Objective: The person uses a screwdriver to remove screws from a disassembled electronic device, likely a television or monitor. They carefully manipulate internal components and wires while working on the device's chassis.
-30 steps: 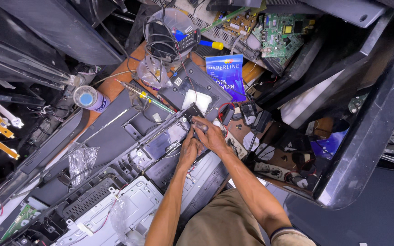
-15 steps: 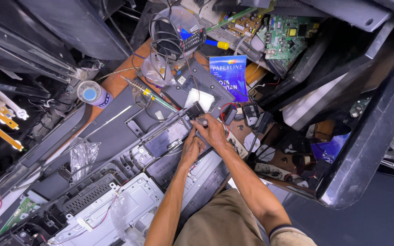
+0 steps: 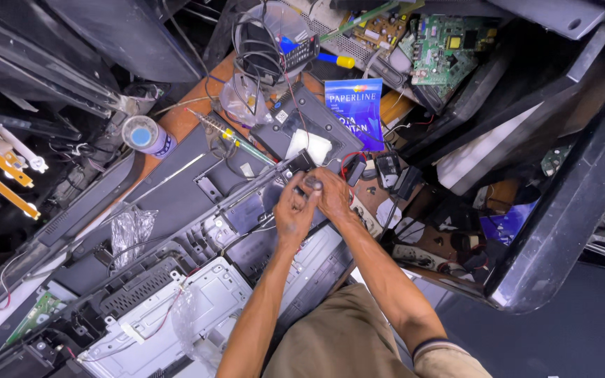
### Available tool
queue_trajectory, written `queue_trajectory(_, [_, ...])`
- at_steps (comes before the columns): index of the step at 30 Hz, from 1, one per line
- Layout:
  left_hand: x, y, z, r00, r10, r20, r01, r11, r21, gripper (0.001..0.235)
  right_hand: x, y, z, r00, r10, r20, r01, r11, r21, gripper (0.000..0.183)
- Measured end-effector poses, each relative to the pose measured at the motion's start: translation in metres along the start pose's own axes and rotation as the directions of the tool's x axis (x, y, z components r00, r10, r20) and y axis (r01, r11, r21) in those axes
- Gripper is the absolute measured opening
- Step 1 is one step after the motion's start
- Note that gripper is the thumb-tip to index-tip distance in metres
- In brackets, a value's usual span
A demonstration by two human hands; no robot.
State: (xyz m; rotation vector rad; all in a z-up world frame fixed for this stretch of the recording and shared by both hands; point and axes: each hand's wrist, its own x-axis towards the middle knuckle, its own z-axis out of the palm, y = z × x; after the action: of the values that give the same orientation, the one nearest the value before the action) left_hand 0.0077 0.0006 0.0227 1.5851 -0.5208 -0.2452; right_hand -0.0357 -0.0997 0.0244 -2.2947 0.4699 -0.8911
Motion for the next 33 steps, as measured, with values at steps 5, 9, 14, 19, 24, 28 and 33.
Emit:
queue_trajectory(5, [0.022,0.009,-0.006,0.99,0.116,0.077,-0.122,0.989,0.079,0.031,0.004,0.003,-0.003,0.999,-0.04,-0.022,0.04,0.999,0.024,0.011])
queue_trajectory(9, [0.023,0.012,-0.01,0.979,0.148,0.136,-0.164,0.98,0.114,0.032,0.0,-0.021,-0.019,0.992,-0.12,-0.024,0.122,0.985,0.122,0.06])
queue_trajectory(14, [0.021,0.008,-0.005,0.975,0.143,0.168,-0.161,0.981,0.103,0.03,-0.009,-0.034,-0.026,0.968,-0.173,-0.18,0.215,0.944,0.249,0.046])
queue_trajectory(19, [0.015,0.011,-0.012,0.985,0.081,0.149,-0.106,0.98,0.168,0.038,0.015,-0.052,-0.035,0.932,-0.261,-0.253,0.28,0.959,0.039,0.028])
queue_trajectory(24, [-0.014,0.009,-0.029,0.97,-0.209,0.127,0.208,0.978,0.017,0.045,0.015,-0.029,-0.033,0.939,-0.243,-0.242,0.242,0.97,-0.032,0.031])
queue_trajectory(28, [-0.028,-0.025,-0.032,0.888,-0.38,0.259,0.354,0.924,0.142,0.056,0.017,-0.045,-0.038,0.926,-0.313,-0.211,0.329,0.943,0.044,0.031])
queue_trajectory(33, [-0.014,-0.02,-0.024,0.78,-0.457,0.428,0.386,0.889,0.246,0.072,0.009,-0.027,-0.034,0.943,-0.25,-0.219,0.245,0.968,-0.048,0.035])
